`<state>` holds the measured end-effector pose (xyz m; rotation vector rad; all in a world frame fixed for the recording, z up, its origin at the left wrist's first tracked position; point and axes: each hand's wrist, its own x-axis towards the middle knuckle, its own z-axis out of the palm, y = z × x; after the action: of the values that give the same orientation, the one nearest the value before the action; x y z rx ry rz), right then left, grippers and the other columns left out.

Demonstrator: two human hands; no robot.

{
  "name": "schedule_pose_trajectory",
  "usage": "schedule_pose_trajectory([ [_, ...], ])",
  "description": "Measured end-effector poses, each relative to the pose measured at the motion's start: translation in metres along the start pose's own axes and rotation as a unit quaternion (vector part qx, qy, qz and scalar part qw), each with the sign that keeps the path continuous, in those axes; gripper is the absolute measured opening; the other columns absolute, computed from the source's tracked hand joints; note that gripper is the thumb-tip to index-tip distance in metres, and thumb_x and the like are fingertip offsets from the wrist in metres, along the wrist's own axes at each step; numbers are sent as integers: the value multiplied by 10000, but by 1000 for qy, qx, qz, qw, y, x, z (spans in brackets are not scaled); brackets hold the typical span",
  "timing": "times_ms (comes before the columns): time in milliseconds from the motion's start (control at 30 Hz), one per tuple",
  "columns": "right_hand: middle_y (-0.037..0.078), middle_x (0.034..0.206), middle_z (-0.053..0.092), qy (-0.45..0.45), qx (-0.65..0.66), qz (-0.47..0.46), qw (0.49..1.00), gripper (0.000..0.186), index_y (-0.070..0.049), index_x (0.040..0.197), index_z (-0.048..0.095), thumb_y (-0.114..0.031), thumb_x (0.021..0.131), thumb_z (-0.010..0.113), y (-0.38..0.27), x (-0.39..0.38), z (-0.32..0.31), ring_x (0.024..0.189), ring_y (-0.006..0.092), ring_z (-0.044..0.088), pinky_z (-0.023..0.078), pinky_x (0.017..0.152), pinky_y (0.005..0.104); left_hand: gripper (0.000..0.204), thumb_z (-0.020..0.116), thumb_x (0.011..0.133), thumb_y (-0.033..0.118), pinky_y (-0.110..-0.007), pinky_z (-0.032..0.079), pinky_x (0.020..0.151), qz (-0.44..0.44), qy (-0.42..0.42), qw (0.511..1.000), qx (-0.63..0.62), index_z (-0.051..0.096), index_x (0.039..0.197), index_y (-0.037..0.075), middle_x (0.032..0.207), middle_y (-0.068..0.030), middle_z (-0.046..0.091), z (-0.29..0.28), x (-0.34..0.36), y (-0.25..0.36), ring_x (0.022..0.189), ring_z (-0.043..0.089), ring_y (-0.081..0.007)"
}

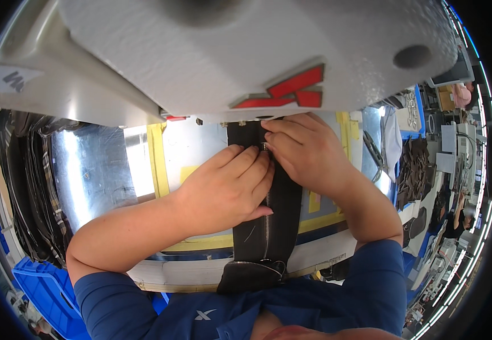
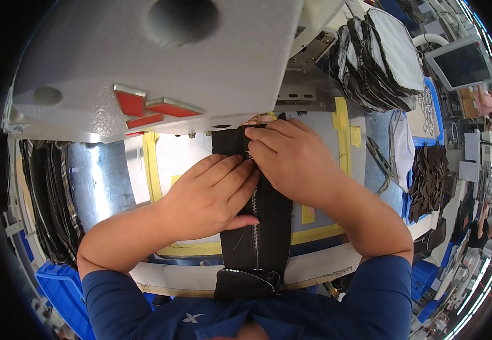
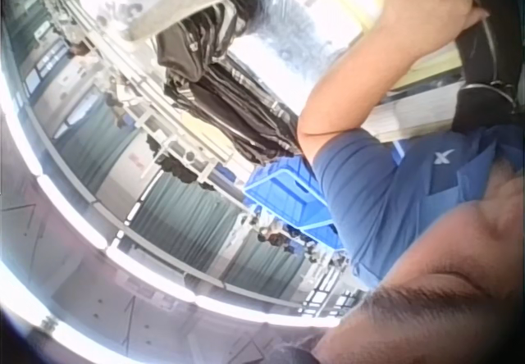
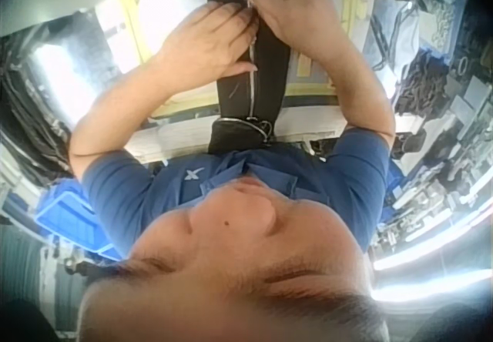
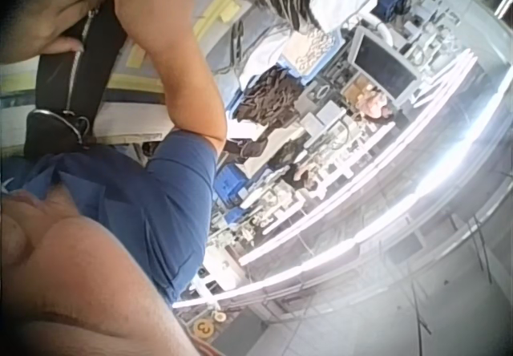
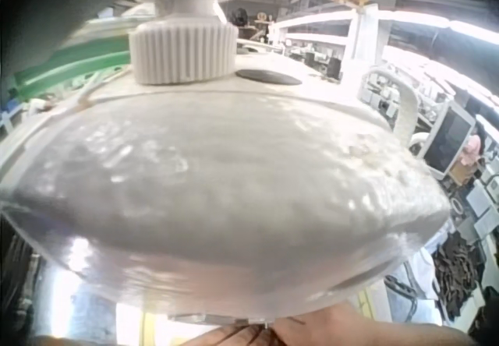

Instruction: The person aligns a zipper onto a black fabric pouch and sews it using an industrial sewing machine. They then attach a white fabric lining to the pouch, sewing it in place. The process is repeated for multiple pouches, with the person handling the fabric and machine controls throughout.

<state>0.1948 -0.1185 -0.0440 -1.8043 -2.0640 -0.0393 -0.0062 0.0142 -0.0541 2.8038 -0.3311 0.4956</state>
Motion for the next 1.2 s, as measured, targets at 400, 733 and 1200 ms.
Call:
schedule_pose_trajectory([
  [400,105,1216,770,-12,97,44,994,152,-39,978,770,-62,831,801,7,4,-9,1102,324,714,571,975,449,650,824,813,480,-452,551,1030,-41,18,999,-19,736,1214,-24,1264,-199,707,-2,0,-3,1184,676,-355],
  [733,63,1237,779,-14,58,19,998,136,-61,973,763,-97,845,789,9,5,-9,1079,290,719,573,949,431,700,825,852,491,-474,512,1073,-84,8,996,-12,694,1300,-32,1374,-202,682,-2,2,-12,1253,650,-375],
  [1200,8,1292,785,-120,59,57,989,214,-124,1126,826,-254,995,717,6,-3,-29,920,232,777,615,771,383,774,839,819,542,-461,461,1018,-124,-56,991,8,666,1367,25,1493,-117,631,-13,5,-8,1284,592,-312],
])
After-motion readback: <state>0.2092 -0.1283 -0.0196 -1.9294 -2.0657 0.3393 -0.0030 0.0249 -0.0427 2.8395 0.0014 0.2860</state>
